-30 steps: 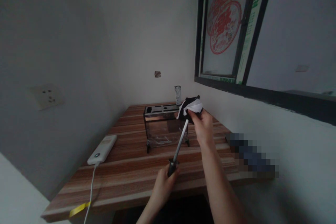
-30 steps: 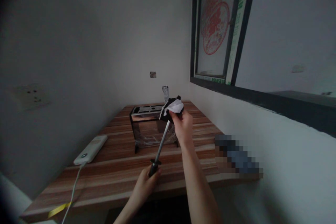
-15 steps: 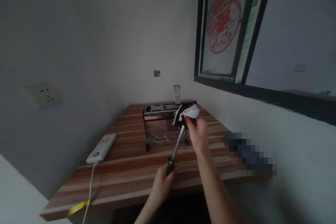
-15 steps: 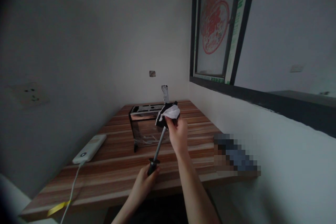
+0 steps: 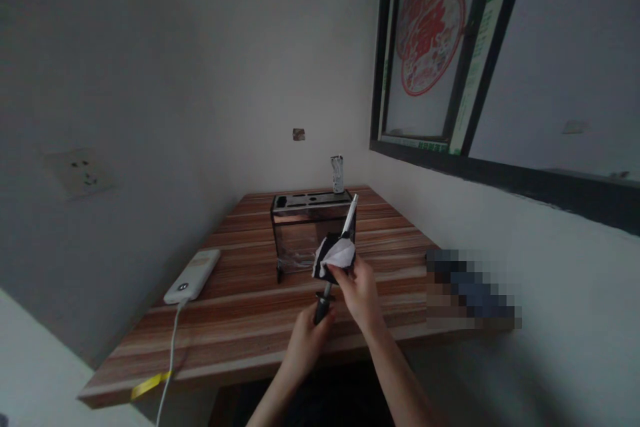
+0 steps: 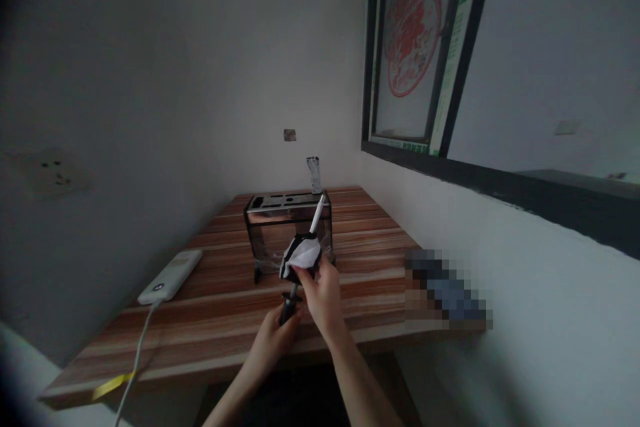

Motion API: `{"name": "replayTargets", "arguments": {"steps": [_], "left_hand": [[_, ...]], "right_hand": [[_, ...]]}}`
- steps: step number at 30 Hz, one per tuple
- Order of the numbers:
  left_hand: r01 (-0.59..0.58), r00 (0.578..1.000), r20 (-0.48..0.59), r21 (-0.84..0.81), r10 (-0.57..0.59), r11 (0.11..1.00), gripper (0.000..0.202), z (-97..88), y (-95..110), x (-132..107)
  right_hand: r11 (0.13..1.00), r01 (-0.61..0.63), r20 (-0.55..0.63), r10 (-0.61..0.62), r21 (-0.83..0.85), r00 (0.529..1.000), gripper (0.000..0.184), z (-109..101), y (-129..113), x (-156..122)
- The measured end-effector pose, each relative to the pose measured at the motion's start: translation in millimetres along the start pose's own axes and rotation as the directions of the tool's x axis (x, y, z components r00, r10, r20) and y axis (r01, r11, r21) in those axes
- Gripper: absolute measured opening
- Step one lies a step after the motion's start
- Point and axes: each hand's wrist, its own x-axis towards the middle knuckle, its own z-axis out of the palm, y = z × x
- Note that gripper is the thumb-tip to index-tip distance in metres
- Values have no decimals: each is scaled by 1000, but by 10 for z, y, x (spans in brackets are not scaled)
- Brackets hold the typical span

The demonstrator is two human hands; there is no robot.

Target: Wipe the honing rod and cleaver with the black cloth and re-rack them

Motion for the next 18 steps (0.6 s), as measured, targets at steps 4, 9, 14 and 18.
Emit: {"name": "replayTargets", "arguments": {"steps": [4, 9, 14, 18], "left_hand": [[20, 1000, -12, -91, -21, 996, 26, 10, -31, 11], [7, 1000, -8, -92, -7, 996, 21, 1, -55, 10], [5, 1000, 9, -68, -4, 998, 21, -7, -32, -2], [-10, 1000, 10, -55, 10, 998, 22, -4, -41, 1]], "right_hand": [[999, -46, 70, 45, 15, 997, 23, 79, 78, -167], [993, -81, 83, 75, 82, 994, 25, 112, 78, -262], [990, -98, 77, 90, 105, 993, 24, 88, 71, -260], [990, -98, 56, 92, 100, 994, 24, 76, 61, -281]]}}
